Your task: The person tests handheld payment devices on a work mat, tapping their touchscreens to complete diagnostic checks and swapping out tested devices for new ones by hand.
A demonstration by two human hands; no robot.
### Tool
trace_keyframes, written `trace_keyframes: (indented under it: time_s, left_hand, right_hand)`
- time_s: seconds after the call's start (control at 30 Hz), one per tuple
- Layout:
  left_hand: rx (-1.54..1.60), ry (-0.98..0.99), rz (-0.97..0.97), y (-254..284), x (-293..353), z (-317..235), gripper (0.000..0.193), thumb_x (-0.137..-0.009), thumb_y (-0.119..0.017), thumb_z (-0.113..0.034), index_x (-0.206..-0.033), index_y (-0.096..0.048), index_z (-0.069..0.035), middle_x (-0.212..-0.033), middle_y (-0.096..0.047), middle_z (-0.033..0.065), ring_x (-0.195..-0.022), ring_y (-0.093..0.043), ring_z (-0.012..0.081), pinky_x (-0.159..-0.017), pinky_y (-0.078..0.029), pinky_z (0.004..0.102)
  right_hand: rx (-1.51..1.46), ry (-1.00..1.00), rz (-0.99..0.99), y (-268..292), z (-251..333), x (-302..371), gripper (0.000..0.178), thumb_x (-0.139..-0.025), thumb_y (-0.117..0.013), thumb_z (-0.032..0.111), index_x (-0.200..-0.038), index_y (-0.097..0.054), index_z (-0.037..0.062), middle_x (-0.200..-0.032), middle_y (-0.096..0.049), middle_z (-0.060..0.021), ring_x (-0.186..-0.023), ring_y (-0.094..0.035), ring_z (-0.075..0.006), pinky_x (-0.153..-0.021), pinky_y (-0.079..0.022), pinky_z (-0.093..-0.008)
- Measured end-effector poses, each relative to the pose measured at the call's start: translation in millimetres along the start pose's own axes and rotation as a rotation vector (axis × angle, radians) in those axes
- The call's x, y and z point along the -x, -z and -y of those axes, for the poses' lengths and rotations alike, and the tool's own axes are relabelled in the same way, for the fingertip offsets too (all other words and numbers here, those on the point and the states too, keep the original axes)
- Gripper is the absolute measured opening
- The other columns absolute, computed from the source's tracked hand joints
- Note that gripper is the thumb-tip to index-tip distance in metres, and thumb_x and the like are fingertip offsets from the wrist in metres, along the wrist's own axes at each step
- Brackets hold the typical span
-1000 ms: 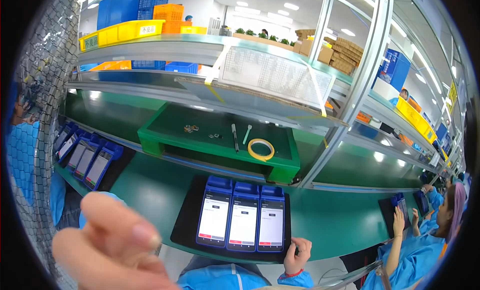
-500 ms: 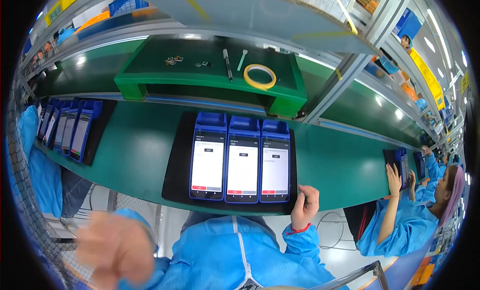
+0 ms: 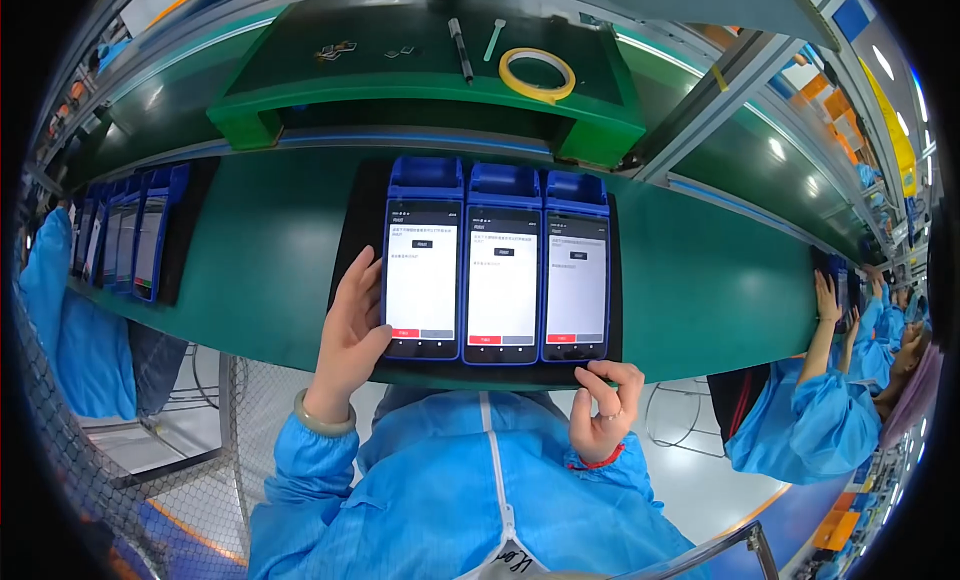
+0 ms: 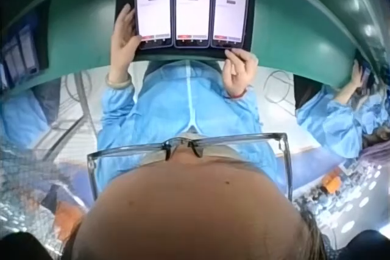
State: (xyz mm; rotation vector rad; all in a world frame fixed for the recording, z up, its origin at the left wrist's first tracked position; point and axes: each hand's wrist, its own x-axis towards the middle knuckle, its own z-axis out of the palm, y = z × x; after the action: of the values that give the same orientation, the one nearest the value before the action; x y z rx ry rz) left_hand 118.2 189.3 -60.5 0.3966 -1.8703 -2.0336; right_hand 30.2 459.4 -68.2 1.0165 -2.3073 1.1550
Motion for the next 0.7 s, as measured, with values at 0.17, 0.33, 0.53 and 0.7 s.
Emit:
trace_keyframes:
  time_s: [0.17, 0.33, 0.53, 0.7]
  left_hand:
    - [0.048, -0.033, -0.006, -0.2, 0.0, 1.8, 0.085, -0.064, -0.044, 0.011, -0.141, -0.015, -0.007, -0.138, -0.027, 0.0261, -0.128, -0.032, 0.0339, -0.104, -0.03, 0.0415]
    - [0.041, -0.041, 0.036, -0.6, -1.3, 1.1, 0.082, -0.07, -0.046, 0.01, -0.141, -0.011, -0.008, -0.139, -0.024, 0.0244, -0.129, -0.03, 0.0339, -0.105, -0.029, 0.043]
    - [0.02, -0.028, 0.019, -1.0, -0.5, 3.2, 0.081, -0.071, -0.046, 0.011, -0.141, -0.011, -0.01, -0.139, -0.023, 0.0237, -0.127, -0.032, 0.0343, -0.104, -0.03, 0.0439]
    - [-0.057, -0.061, 0.011, -0.5, -1.4, 6.4, 0.081, -0.068, -0.044, 0.009, -0.141, -0.012, -0.01, -0.137, -0.027, 0.0228, -0.127, -0.033, 0.0341, -0.102, -0.032, 0.0436]
  right_hand:
    - [0.005, -0.002, 0.039, -1.2, 0.6, 2.1, 0.03, -0.061, -0.06, -0.001, -0.089, -0.066, 0.0085, -0.088, -0.054, -0.0064, -0.08, -0.047, -0.0239, -0.071, -0.038, -0.0354]
    - [0.033, 0.008, 0.091, -8.2, 11.7, -4.2, 0.031, -0.059, -0.063, 0.002, -0.088, -0.067, 0.0115, -0.084, -0.051, -0.0045, -0.077, -0.045, -0.0225, -0.071, -0.036, -0.0349]
    - [0.138, 0.121, 0.145, -23.9, 23.9, -20.3, 0.034, -0.059, -0.07, 0.012, -0.093, -0.068, 0.0153, -0.086, -0.052, -0.0026, -0.08, -0.045, -0.0195, -0.075, -0.031, -0.0348]
    - [0.233, 0.16, 0.191, -44.9, 34.8, -34.3, 0.031, -0.063, -0.069, 0.017, -0.094, -0.069, 0.016, -0.091, -0.053, -0.0029, -0.085, -0.046, -0.02, -0.079, -0.03, -0.0358]
